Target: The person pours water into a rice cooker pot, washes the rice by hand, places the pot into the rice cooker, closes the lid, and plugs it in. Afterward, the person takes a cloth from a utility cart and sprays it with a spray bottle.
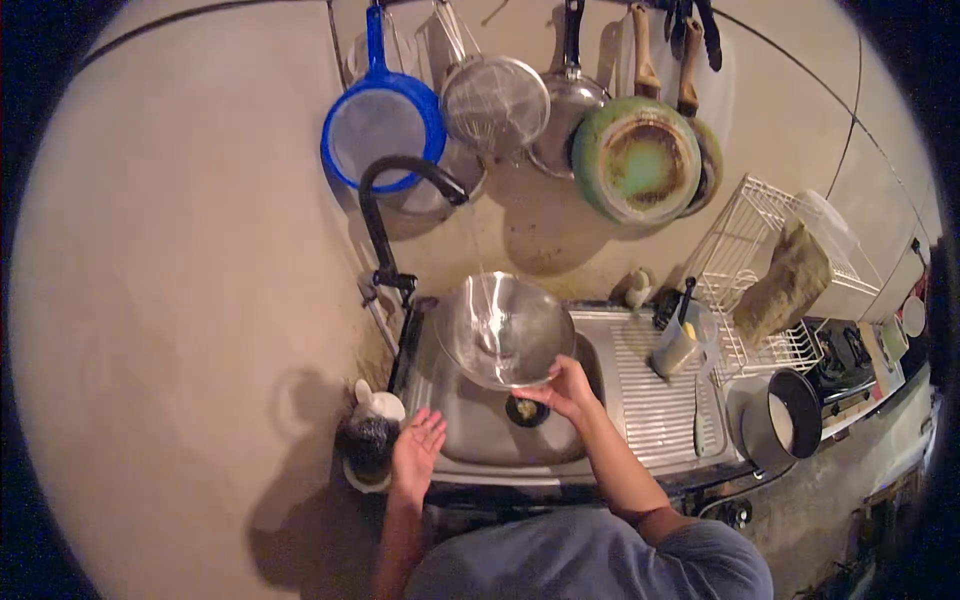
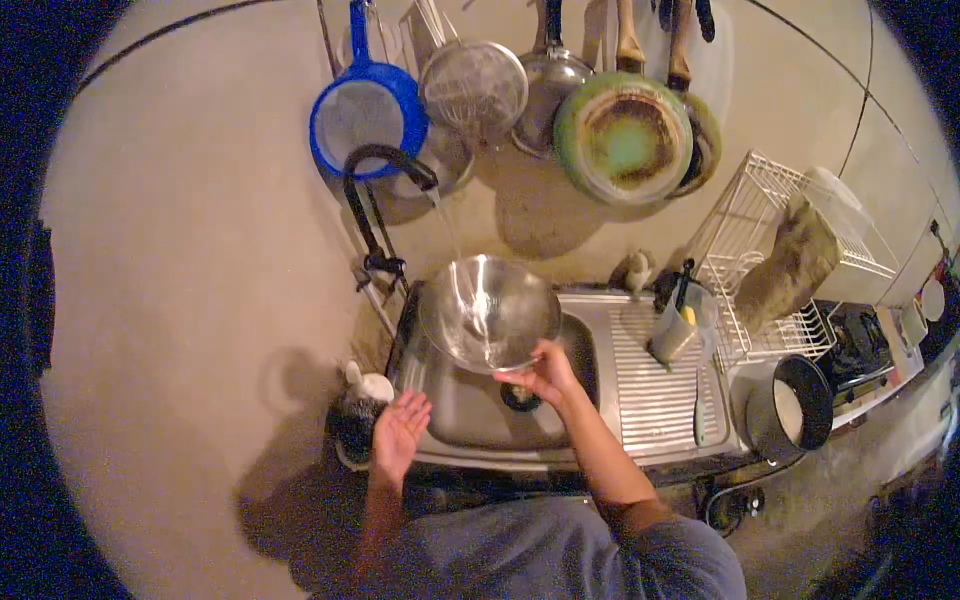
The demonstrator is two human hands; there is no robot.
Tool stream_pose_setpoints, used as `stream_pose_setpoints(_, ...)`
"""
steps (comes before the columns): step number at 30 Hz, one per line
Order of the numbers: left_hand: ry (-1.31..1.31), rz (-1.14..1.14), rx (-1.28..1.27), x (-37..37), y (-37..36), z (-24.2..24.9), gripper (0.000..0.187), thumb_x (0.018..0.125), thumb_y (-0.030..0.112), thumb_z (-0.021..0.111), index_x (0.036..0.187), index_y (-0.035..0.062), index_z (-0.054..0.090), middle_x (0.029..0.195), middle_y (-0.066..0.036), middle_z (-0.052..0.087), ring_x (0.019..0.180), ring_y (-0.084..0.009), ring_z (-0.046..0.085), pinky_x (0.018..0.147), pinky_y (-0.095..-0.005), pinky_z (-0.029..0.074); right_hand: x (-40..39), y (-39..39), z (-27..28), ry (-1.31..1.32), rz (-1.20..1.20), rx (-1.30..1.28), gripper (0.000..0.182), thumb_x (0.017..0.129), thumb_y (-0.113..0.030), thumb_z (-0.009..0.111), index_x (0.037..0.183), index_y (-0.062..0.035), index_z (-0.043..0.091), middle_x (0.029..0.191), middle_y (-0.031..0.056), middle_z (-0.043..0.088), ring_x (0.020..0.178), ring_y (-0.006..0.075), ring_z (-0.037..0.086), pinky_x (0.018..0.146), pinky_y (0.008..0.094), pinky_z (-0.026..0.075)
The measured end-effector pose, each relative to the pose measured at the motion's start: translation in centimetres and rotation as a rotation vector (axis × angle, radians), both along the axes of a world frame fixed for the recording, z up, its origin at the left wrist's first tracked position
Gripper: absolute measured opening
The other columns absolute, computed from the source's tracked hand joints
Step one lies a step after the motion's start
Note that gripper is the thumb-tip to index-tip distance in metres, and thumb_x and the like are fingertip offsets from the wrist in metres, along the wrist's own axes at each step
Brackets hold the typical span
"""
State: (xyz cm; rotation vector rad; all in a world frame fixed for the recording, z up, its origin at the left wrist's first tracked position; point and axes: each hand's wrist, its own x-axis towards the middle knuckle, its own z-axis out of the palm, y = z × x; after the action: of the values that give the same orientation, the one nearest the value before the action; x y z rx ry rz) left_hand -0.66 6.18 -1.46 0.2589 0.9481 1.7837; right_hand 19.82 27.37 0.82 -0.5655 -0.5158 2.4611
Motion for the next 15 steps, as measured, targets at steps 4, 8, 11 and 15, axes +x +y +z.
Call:
stream_pose_setpoints(4, 0.033, -0.025, -0.004, 0.2, -0.3, 0.9, 0.05, 0.087, 0.019, 0.038, 0.133, -0.001, 0.032, 0.133, -0.017, 0.04, 0.12, -0.0274, 0.043, 0.104, -0.0376, 0.029, 1.1, -1.1, 0.7, 0.062, 0.05, -0.034, 0.054, 0.072, -0.015, 0.043, 0.119, 0.0089, 0.034, 0.125, 0.0304, 0.037, 0.114, 0.0488, 0.039, 0.088, 0.0575, 0.045)
stream_pose_setpoints(8, 0.044, -0.017, -0.012, -0.3, -1.1, 0.6, 0.05, 0.088, 0.021, 0.039, 0.132, -0.0004, 0.034, 0.132, -0.016, 0.041, 0.12, -0.0265, 0.043, 0.103, -0.037, 0.03, 2.6, -0.3, -0.2, 0.003, 0.063, -0.009, 0.055, 0.071, -0.014, 0.042, 0.119, 0.011, 0.033, 0.123, 0.0304, 0.04, 0.112, 0.0486, 0.042, 0.087, 0.0567, 0.047)
stream_pose_setpoints(11, 0.058, -0.011, -0.034, -0.2, -1.4, 1.0, 0.05, 0.088, 0.022, 0.039, 0.132, -0.0002, 0.034, 0.132, -0.016, 0.042, 0.12, -0.0263, 0.043, 0.103, -0.0369, 0.03, 1.4, -0.3, 1.5, -0.131, 0.051, 0.158, 0.055, 0.071, -0.013, 0.042, 0.12, 0.0098, 0.033, 0.122, 0.0294, 0.041, 0.11, 0.0471, 0.044, 0.087, 0.0586, 0.046)
stream_pose_setpoints(15, 0.028, -0.005, -0.018, -0.4, -2.0, 0.4, 0.05, 0.089, 0.022, 0.041, 0.133, -0.0004, 0.033, 0.132, -0.016, 0.041, 0.12, -0.0263, 0.043, 0.103, -0.0367, 0.03, -0.5, -1.4, 1.9, -0.089, 0.114, 0.102, 0.056, 0.07, -0.012, 0.043, 0.121, 0.0079, 0.034, 0.123, 0.0274, 0.042, 0.111, 0.0463, 0.044, 0.085, 0.0573, 0.048)
